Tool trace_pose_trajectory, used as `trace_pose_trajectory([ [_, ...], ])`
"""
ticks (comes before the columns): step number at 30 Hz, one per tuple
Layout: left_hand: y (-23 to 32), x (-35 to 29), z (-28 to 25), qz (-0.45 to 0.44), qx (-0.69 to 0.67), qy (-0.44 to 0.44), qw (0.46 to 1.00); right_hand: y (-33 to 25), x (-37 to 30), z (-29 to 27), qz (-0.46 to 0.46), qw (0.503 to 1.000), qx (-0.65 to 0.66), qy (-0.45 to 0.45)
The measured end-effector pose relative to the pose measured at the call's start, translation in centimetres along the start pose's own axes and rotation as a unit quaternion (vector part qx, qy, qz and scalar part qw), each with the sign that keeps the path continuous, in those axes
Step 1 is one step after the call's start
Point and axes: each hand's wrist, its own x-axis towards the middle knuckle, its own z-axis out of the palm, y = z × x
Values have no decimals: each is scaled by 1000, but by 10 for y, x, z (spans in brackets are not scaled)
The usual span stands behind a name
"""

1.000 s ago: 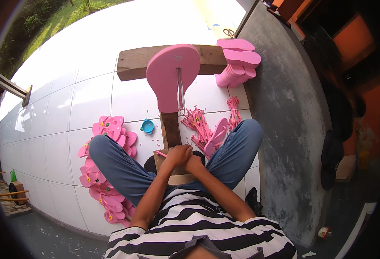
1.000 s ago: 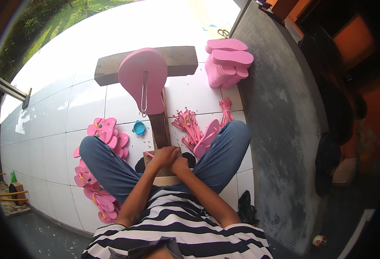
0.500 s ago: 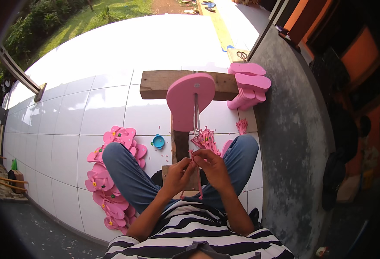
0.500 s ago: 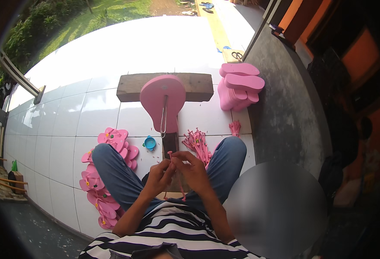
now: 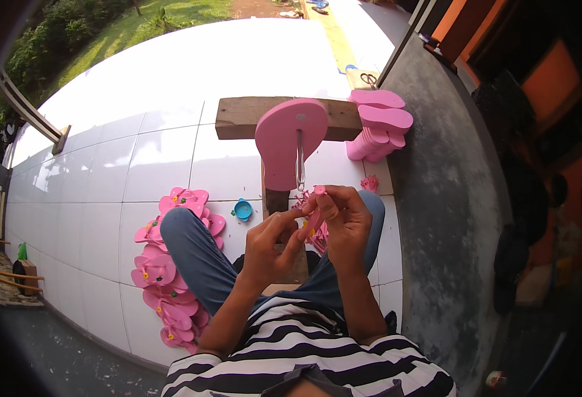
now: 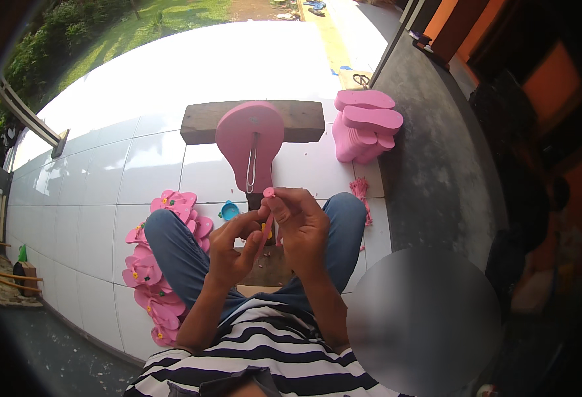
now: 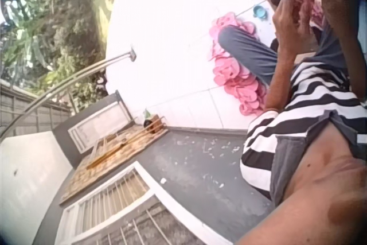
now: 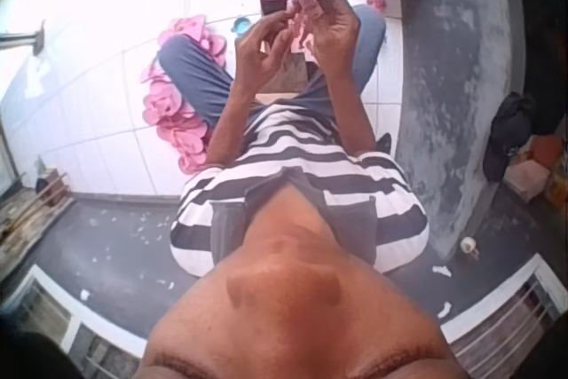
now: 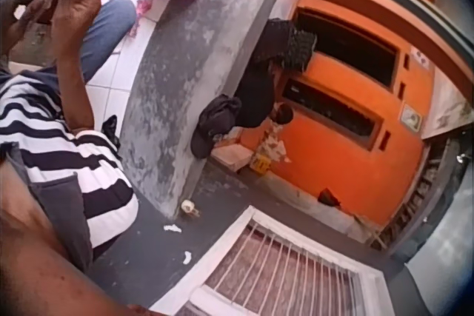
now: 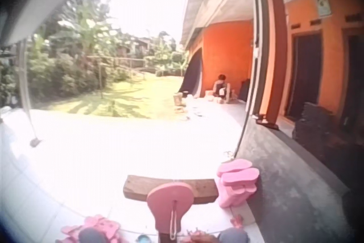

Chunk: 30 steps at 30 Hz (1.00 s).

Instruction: The person assembles flip-flops by pulling the straps through the pre-drilled holes in the soles using a wooden jig. The person places a sole onto the jig's metal hook, loops the strap through, and repeats this for multiple pairs.

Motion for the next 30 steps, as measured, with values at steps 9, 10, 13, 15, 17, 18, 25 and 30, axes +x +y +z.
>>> trace_pose_trajectory([
  [9, 2, 115, -51, 159, 217, 87, 959, -2, 20, 2, -101, 988, -113, -14],
  [10, 4, 128, -51, 176, 232, 85, 953, -3, 22, 1, -132, 979, -154, -14],
  [13, -3, 159, -50, 164, 264, 2, 951, -9, 21, 2, -214, 940, -264, -7],
  [15, -5, 165, -52, 146, 258, -38, 954, -16, 21, 7, -253, 918, -305, -6],
  [17, -8, 165, -48, 140, 223, -45, 964, -18, 19, 8, -277, 903, -328, -2],
  [18, -8, 164, -46, 149, 241, -48, 958, -19, 19, 8, -292, 891, -347, -2],
  [25, 3, 162, -50, 78, 221, -122, 965, -12, 21, 5, -360, 848, -388, -28],
  [30, 6, 163, -44, 86, 105, -137, 981, -16, 24, 4, -359, 838, -408, -44],
])
